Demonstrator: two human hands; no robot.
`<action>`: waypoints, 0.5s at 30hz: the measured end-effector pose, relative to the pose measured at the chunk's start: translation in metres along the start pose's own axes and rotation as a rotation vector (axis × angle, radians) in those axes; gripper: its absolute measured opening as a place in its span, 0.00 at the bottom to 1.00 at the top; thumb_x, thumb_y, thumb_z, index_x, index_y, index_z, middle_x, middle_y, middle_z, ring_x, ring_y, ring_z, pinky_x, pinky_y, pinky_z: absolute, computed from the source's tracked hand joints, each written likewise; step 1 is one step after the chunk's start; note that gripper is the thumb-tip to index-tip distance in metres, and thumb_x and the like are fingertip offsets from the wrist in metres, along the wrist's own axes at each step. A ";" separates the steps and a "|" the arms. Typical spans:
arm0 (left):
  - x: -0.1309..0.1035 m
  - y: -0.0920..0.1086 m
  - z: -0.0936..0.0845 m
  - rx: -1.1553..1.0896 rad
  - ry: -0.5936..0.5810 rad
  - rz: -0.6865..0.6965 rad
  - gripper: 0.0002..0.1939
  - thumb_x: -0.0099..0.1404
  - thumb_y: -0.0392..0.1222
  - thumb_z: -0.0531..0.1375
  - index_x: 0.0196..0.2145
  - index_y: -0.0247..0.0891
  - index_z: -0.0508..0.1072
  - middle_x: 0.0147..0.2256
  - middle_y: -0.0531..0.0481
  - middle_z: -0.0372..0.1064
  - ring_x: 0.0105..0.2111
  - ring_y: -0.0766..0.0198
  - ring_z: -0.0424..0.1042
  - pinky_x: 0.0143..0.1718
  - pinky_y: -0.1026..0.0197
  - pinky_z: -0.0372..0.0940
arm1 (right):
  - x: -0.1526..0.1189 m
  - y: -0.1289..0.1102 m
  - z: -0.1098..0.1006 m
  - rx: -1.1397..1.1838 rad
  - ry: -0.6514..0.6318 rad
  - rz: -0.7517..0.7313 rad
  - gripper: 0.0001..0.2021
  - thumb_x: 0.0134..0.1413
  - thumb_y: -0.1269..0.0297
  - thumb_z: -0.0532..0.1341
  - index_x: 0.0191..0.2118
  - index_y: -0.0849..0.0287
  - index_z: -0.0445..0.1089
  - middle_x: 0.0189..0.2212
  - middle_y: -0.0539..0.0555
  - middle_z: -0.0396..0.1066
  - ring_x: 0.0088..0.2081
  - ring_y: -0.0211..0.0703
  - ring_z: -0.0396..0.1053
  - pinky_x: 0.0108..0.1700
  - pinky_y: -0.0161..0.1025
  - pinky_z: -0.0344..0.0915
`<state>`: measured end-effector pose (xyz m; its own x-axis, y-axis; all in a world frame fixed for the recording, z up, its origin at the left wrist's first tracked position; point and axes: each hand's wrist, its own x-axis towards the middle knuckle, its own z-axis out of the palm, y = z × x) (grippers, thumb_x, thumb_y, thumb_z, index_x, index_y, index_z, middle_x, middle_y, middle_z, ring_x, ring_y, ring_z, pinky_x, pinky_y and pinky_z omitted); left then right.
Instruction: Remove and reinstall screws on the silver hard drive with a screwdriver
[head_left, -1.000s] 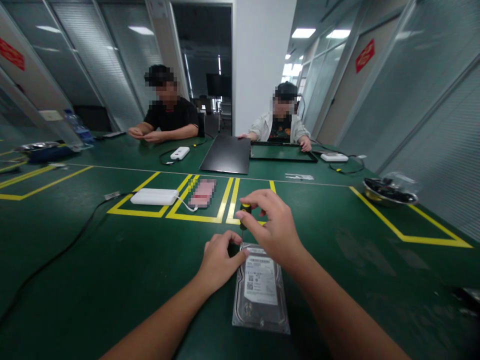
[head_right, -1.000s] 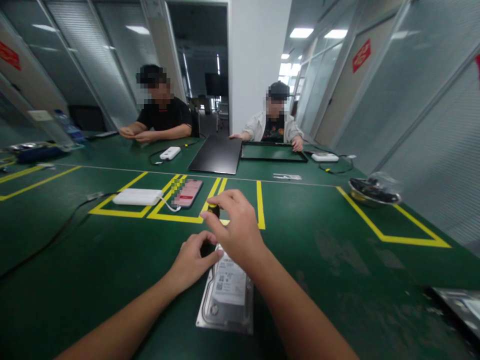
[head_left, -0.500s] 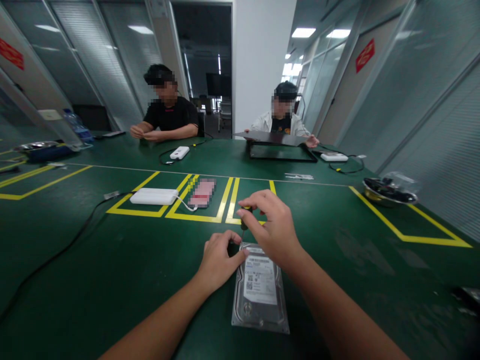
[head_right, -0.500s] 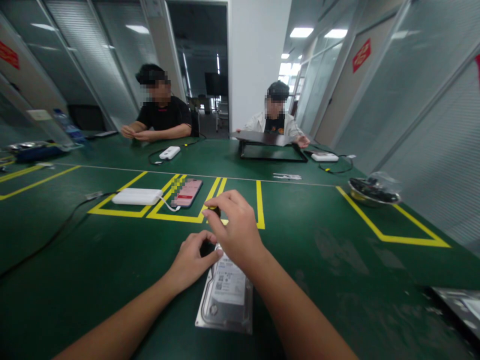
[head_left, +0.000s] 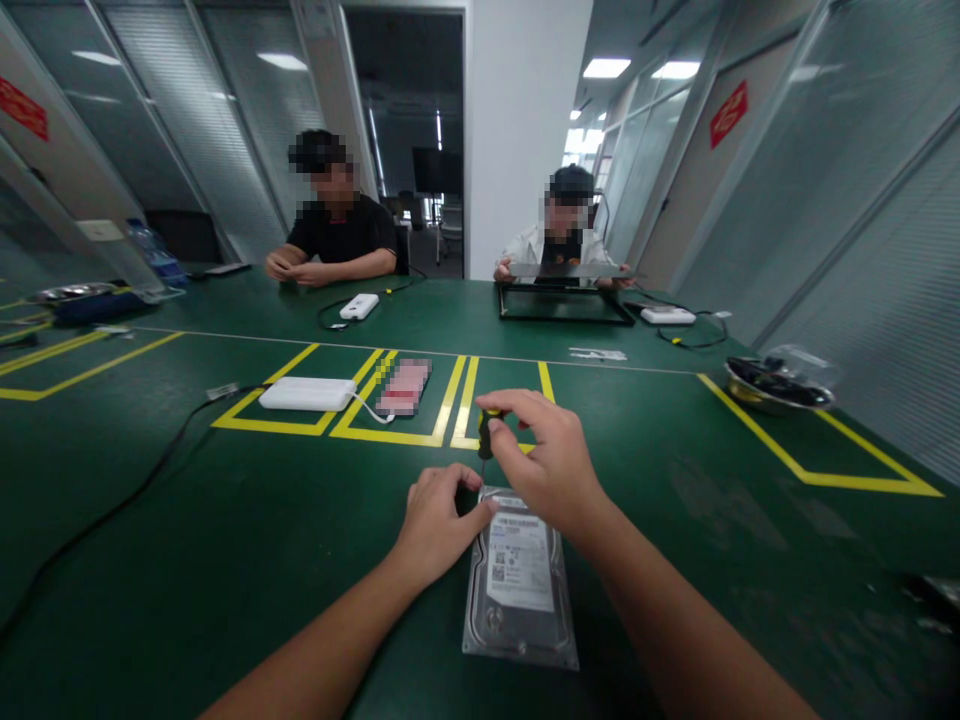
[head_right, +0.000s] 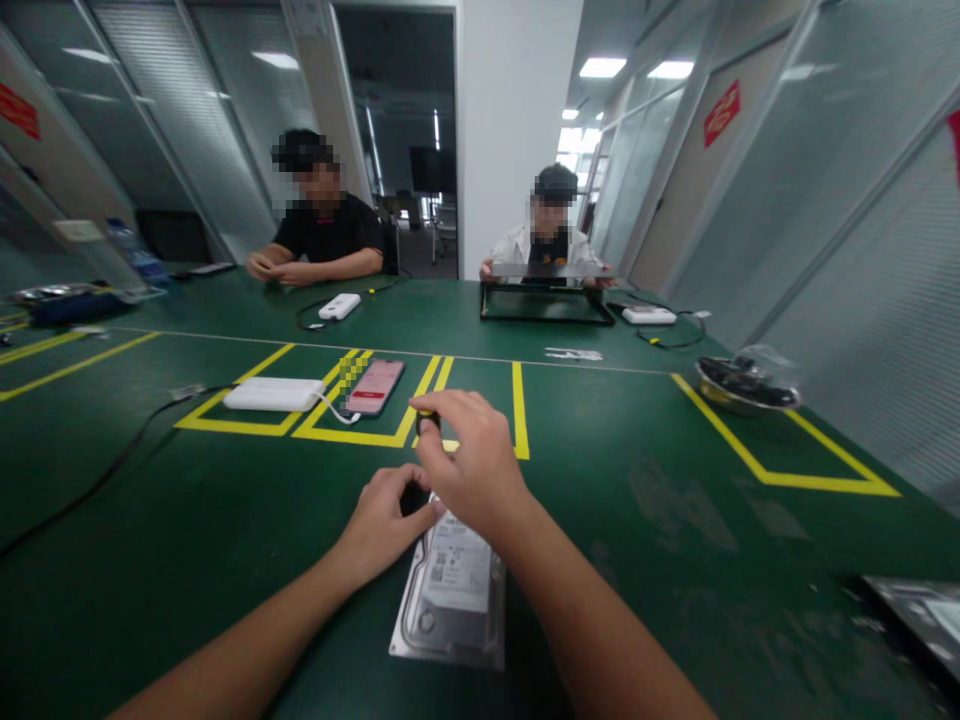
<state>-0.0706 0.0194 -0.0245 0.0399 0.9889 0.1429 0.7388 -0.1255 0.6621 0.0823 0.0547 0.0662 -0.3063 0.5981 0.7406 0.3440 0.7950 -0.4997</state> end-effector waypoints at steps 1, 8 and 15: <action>0.000 0.000 0.000 0.002 0.002 0.003 0.09 0.61 0.47 0.63 0.38 0.41 0.71 0.39 0.51 0.72 0.43 0.53 0.67 0.44 0.53 0.58 | 0.000 0.000 0.000 0.007 0.003 0.005 0.11 0.57 0.74 0.59 0.44 0.60 0.73 0.42 0.52 0.72 0.44 0.39 0.69 0.46 0.38 0.64; 0.000 0.000 0.000 -0.001 0.007 0.018 0.09 0.61 0.46 0.63 0.38 0.42 0.71 0.39 0.51 0.73 0.43 0.53 0.68 0.44 0.54 0.58 | -0.001 0.000 0.003 -0.008 0.050 0.012 0.08 0.59 0.71 0.60 0.42 0.61 0.74 0.38 0.52 0.71 0.41 0.39 0.68 0.43 0.38 0.64; -0.001 0.001 -0.001 -0.001 0.004 0.017 0.09 0.61 0.46 0.63 0.38 0.42 0.71 0.39 0.51 0.73 0.43 0.53 0.68 0.44 0.54 0.59 | -0.001 0.000 0.004 -0.011 0.048 0.024 0.07 0.57 0.69 0.62 0.42 0.60 0.73 0.40 0.53 0.70 0.42 0.40 0.68 0.41 0.38 0.65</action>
<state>-0.0709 0.0184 -0.0236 0.0497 0.9863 0.1572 0.7377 -0.1424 0.6600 0.0793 0.0546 0.0639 -0.2555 0.6109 0.7493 0.3608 0.7793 -0.5123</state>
